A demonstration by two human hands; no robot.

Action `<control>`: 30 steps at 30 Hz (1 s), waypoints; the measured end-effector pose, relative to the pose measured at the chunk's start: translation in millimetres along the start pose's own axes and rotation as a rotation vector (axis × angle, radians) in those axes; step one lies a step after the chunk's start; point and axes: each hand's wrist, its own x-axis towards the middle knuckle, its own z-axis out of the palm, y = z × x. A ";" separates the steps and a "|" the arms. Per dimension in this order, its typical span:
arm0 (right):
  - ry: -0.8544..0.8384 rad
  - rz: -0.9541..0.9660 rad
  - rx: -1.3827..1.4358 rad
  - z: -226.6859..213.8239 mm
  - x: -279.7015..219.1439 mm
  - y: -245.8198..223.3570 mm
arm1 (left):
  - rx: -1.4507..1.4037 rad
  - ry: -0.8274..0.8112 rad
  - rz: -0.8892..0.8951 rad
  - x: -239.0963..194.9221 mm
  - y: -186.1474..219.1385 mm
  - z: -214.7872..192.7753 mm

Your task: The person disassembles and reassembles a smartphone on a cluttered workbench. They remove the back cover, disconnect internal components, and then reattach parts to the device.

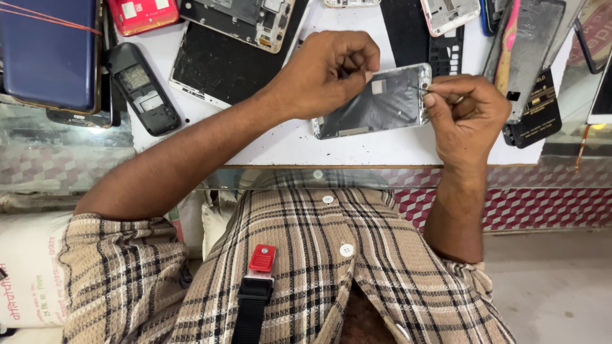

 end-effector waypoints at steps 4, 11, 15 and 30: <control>0.013 0.010 0.030 0.2 2.5 -2.4 | -0.149 -0.003 0.055 6.4 0.7 -0.6; 0.049 0.050 0.042 3.2 0.1 -4.6 | -0.369 -0.059 -0.323 7.5 -11.5 0.3; 0.086 -0.069 -0.061 1.2 -3.1 -4.9 | -0.477 -0.150 -0.425 6.6 -13.5 9.0; 0.091 -0.217 0.005 2.3 -1.5 -0.1 | -0.919 -0.427 -0.756 -1.7 5.5 24.7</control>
